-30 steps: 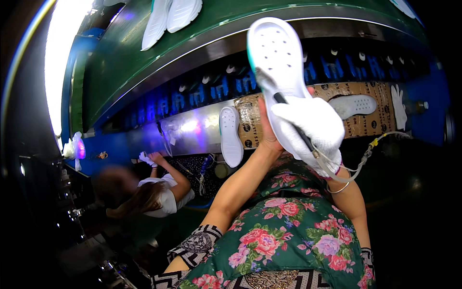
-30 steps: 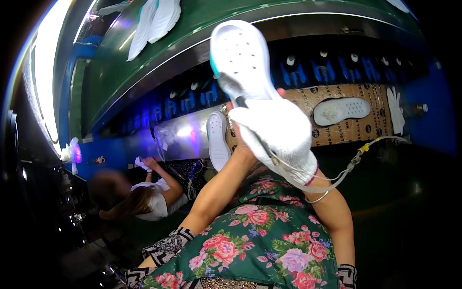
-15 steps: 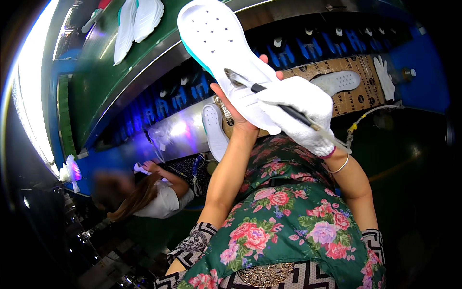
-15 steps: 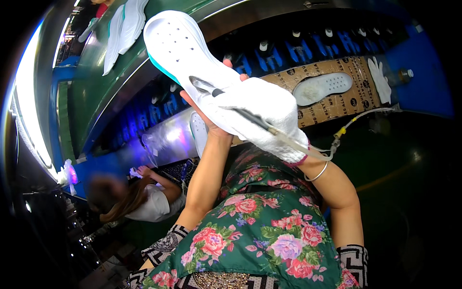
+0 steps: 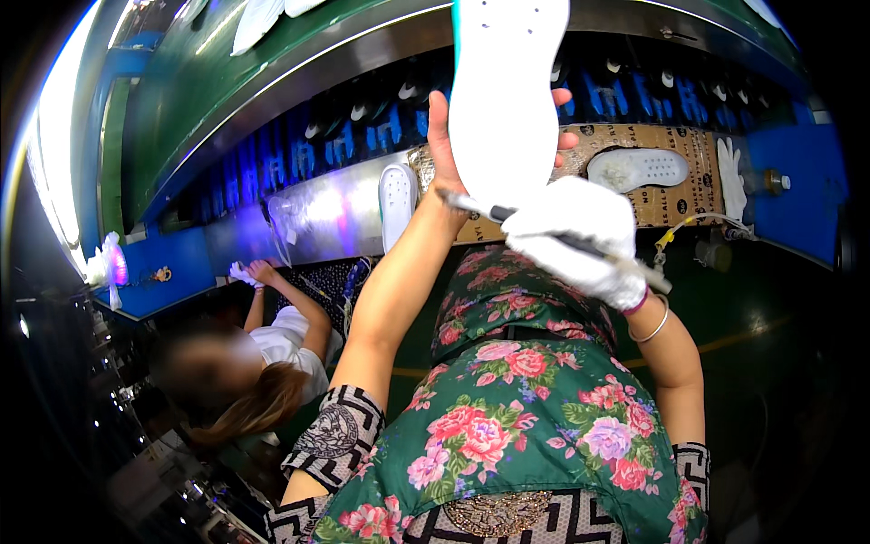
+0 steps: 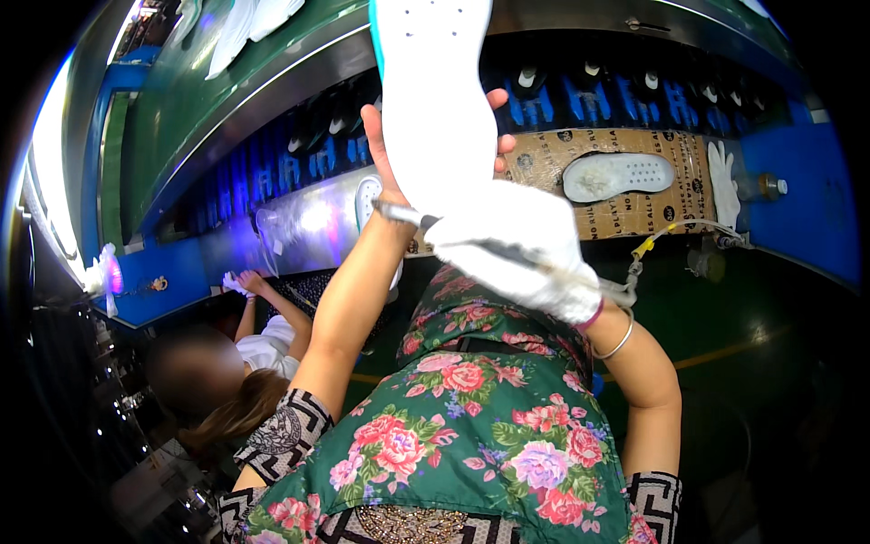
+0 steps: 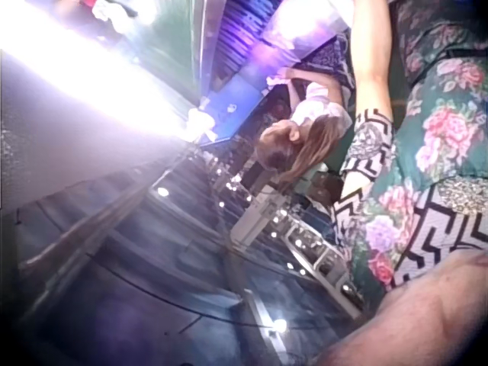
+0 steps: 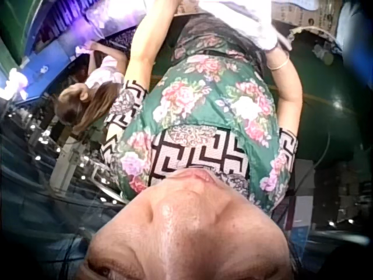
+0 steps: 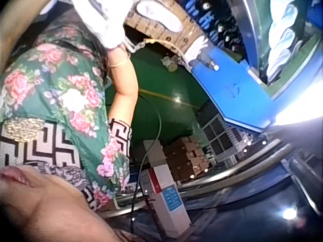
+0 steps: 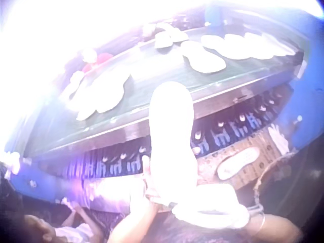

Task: The person applies adhesive to the inner surface of shoe soles using a brush and then places the soles onto a conveyor belt.

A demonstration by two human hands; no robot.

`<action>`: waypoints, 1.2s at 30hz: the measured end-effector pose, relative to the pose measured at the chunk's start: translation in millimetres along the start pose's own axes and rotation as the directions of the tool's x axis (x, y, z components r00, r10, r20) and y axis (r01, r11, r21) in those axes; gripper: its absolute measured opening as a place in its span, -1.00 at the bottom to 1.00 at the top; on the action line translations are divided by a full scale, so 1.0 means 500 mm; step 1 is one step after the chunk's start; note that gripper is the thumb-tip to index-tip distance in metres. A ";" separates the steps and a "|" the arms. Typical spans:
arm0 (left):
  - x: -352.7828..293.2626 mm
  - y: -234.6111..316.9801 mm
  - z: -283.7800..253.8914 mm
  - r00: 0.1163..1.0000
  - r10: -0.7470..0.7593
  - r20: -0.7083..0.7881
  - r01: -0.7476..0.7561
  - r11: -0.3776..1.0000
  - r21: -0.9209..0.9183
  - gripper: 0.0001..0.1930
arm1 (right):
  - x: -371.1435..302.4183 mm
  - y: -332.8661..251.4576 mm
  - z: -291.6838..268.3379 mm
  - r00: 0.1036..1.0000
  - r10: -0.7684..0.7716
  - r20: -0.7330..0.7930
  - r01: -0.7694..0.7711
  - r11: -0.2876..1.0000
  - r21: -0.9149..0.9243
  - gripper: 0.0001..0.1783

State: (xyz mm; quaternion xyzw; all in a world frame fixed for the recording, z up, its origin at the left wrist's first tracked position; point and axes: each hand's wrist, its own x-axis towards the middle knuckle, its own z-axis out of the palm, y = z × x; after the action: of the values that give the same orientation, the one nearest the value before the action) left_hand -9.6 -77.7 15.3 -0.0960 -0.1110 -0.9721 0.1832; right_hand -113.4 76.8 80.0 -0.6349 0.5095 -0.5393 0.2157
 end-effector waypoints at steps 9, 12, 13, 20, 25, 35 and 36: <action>0.029 0.036 0.009 0.973 -0.191 0.133 0.176 0.978 0.114 0.13 | -0.012 -0.026 0.024 0.997 0.024 0.073 -0.029 0.997 0.072 -0.82; 0.038 0.049 0.010 0.924 -0.327 0.197 0.319 0.945 0.073 0.15 | -0.004 -0.020 0.009 0.993 0.088 -0.079 -0.085 0.996 0.031 -0.80; 0.034 0.058 0.019 0.947 -0.314 0.065 0.297 0.935 0.193 0.09 | -0.005 -0.009 0.006 0.992 0.038 -0.122 -0.047 0.997 -0.068 -0.77; 0.045 0.057 0.014 0.901 -0.422 0.100 0.401 0.899 0.177 0.11 | -0.038 -0.030 0.029 0.989 -0.130 0.077 0.137 0.986 -0.099 -0.72; 0.050 0.053 0.046 0.880 -0.444 0.169 0.422 0.894 0.152 0.07 | -0.029 -0.024 -0.001 0.988 -0.141 -0.061 0.117 0.947 -0.298 -0.73; 0.017 0.058 0.001 0.932 -0.350 -0.093 0.362 0.908 0.210 0.08 | -0.025 -0.025 0.017 0.947 0.286 -0.147 -0.258 0.949 0.181 -0.85; 0.020 0.046 -0.003 0.934 -0.337 -0.121 0.354 0.918 0.179 0.07 | -0.036 -0.012 0.020 0.949 0.305 -0.076 -0.288 0.941 0.180 -0.84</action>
State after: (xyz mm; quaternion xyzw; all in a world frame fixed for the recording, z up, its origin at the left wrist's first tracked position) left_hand -10.5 -102.4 20.4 -0.0134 -0.2139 -0.9765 0.0220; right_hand -100.1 92.6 73.4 -0.5021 0.5627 -0.5732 0.3204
